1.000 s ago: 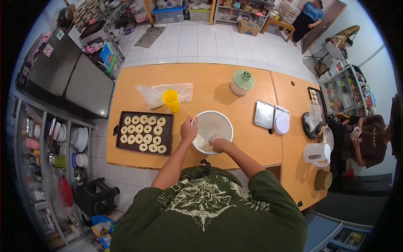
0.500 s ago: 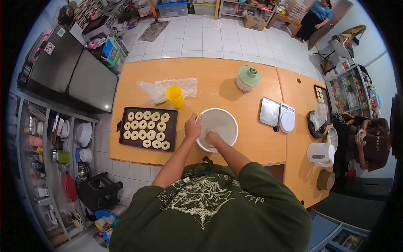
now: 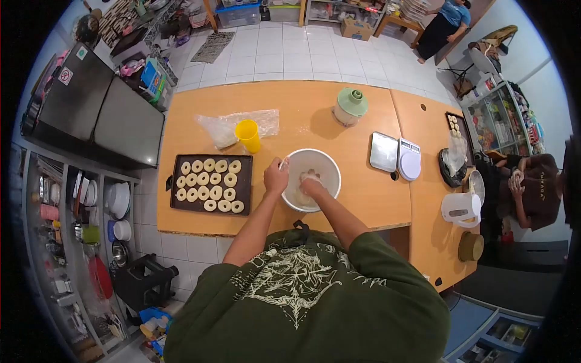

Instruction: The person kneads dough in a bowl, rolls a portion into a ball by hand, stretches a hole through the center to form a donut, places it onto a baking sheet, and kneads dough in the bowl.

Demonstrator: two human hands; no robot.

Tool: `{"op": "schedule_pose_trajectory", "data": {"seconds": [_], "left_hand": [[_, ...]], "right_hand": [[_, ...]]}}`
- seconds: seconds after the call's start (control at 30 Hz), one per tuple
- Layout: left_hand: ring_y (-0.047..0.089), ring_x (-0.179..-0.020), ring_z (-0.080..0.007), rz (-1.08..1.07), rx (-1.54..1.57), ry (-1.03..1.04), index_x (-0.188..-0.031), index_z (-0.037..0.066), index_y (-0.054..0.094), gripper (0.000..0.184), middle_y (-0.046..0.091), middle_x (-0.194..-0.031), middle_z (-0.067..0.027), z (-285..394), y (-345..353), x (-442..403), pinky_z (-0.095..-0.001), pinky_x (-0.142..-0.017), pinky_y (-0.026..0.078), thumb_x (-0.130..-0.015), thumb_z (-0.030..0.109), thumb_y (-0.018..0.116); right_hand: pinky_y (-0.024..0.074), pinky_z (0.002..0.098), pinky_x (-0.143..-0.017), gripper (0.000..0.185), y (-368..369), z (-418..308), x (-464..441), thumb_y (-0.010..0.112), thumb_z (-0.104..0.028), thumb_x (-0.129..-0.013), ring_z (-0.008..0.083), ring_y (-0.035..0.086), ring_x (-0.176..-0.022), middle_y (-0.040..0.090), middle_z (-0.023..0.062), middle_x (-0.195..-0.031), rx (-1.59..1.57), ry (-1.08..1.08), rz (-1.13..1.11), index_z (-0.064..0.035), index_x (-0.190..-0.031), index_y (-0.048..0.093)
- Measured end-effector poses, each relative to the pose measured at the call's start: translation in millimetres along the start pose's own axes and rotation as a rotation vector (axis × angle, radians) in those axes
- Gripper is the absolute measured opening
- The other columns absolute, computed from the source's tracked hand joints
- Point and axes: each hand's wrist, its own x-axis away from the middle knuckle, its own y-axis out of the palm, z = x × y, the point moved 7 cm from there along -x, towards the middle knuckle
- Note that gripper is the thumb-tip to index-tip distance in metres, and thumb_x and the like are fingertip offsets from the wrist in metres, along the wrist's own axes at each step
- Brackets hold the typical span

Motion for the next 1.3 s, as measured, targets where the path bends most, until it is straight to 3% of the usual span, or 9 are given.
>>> {"op": "schedule_pose_trajectory", "data": {"seconds": [0.13, 0.2, 0.33, 0.43, 0.63, 0.73, 0.8, 1.0, 1.3], "left_hand": [[0.062, -0.073, -0.0424, 0.024, -0.027, 0.005, -0.081, 0.005, 0.058, 0.038, 0.063, -0.072, -0.0195, 3, -5, -2, -0.0504, -0.063, 0.045, -0.089, 0.043, 0.060], [0.062, -0.073, -0.0422, 0.026, -0.023, -0.004, -0.081, 0.005, 0.058, 0.039, 0.063, -0.072, -0.0194, -1, -3, -2, -0.0504, -0.063, 0.045, -0.089, 0.043, 0.060], [0.062, -0.072, -0.0419, 0.027, -0.017, 0.004, -0.081, 0.005, 0.058, 0.038, 0.063, -0.071, -0.0194, 0, -2, -3, -0.0503, -0.062, 0.045, -0.089, 0.042, 0.060], [0.061, -0.072, -0.0419, 0.032, -0.005, 0.004, -0.081, 0.005, 0.058, 0.037, 0.063, -0.071, -0.0196, 0, -2, -2, -0.0500, -0.062, 0.045, -0.089, 0.041, 0.061], [0.061, -0.070, -0.0427, 0.017, -0.005, -0.018, -0.081, 0.004, 0.057, 0.036, 0.062, -0.071, -0.0205, 7, -6, 3, -0.0502, -0.061, 0.045, -0.091, 0.039, 0.059], [0.060, -0.070, -0.0434, 0.042, -0.022, 0.032, -0.081, 0.004, 0.057, 0.035, 0.062, -0.071, -0.0211, 4, -4, 1, -0.0508, -0.061, 0.044, -0.091, 0.038, 0.059], [0.060, -0.070, -0.0440, 0.037, -0.006, 0.042, -0.081, 0.004, 0.057, 0.035, 0.062, -0.071, -0.0214, 2, -3, 2, -0.0511, -0.061, 0.044, -0.091, 0.038, 0.059], [0.059, -0.073, -0.0462, 0.035, -0.034, 0.057, -0.084, 0.005, 0.056, 0.032, 0.062, -0.074, -0.0224, 3, -2, 3, -0.0529, -0.062, 0.044, -0.092, 0.036, 0.057], [0.060, -0.075, -0.0458, 0.030, -0.089, 0.047, -0.085, 0.005, 0.055, 0.031, 0.062, -0.075, -0.0230, 7, -6, 2, -0.0531, -0.063, 0.044, -0.092, 0.035, 0.057]], "right_hand": [[0.0493, 0.0454, -0.084, 0.031, -3, -7, 18, 0.058, -0.025, -0.082, 0.0378, 0.065, -0.092, 0.067, 0.0236, -0.094, 0.055, -0.065, -0.070, -0.0063, -0.107, 0.062], [0.0489, 0.0445, -0.085, 0.042, 11, -5, 22, 0.062, -0.022, -0.077, 0.0398, 0.061, -0.099, 0.064, 0.0235, -0.103, -0.154, -0.050, -0.588, -0.0062, -0.116, 0.056], [0.0495, 0.0449, -0.085, 0.045, -54, -30, 54, 0.061, -0.021, -0.080, 0.0409, 0.062, -0.100, 0.064, 0.0254, -0.106, -0.049, -0.138, -0.693, -0.0042, -0.121, 0.051], [0.0513, 0.0446, -0.081, 0.033, -55, -28, 65, 0.054, -0.017, -0.083, 0.0387, 0.065, -0.093, 0.067, 0.0214, -0.098, 0.122, -0.202, -0.557, -0.0046, -0.113, 0.057], [0.0540, 0.0473, -0.075, 0.025, 11, 3, 27, 0.052, -0.013, -0.086, 0.0393, 0.067, -0.087, 0.067, 0.0195, -0.097, 0.016, 0.054, -0.255, -0.0059, -0.109, 0.055], [0.0546, 0.0467, -0.072, 0.022, 3, -11, 15, 0.050, -0.015, -0.088, 0.0375, 0.068, -0.085, 0.068, 0.0203, -0.094, 0.089, 0.097, -0.252, -0.0063, -0.108, 0.053], [0.0526, 0.0491, -0.070, 0.030, -11, -10, 10, 0.046, -0.025, -0.093, 0.0389, 0.067, -0.073, 0.068, 0.0198, -0.080, -0.065, 0.158, -0.063, -0.0022, -0.113, 0.048], [0.0518, 0.0484, -0.071, 0.025, -22, -11, 1, 0.041, -0.030, -0.096, 0.0381, 0.067, -0.079, 0.067, 0.0198, -0.083, -0.133, 0.454, 0.070, -0.0098, -0.105, 0.053], [0.0520, 0.0416, -0.079, 0.025, -18, -3, -13, 0.050, -0.026, -0.092, 0.0319, 0.067, -0.090, 0.068, 0.0155, -0.092, -0.231, 0.559, 0.031, -0.0098, -0.110, 0.056]]}}
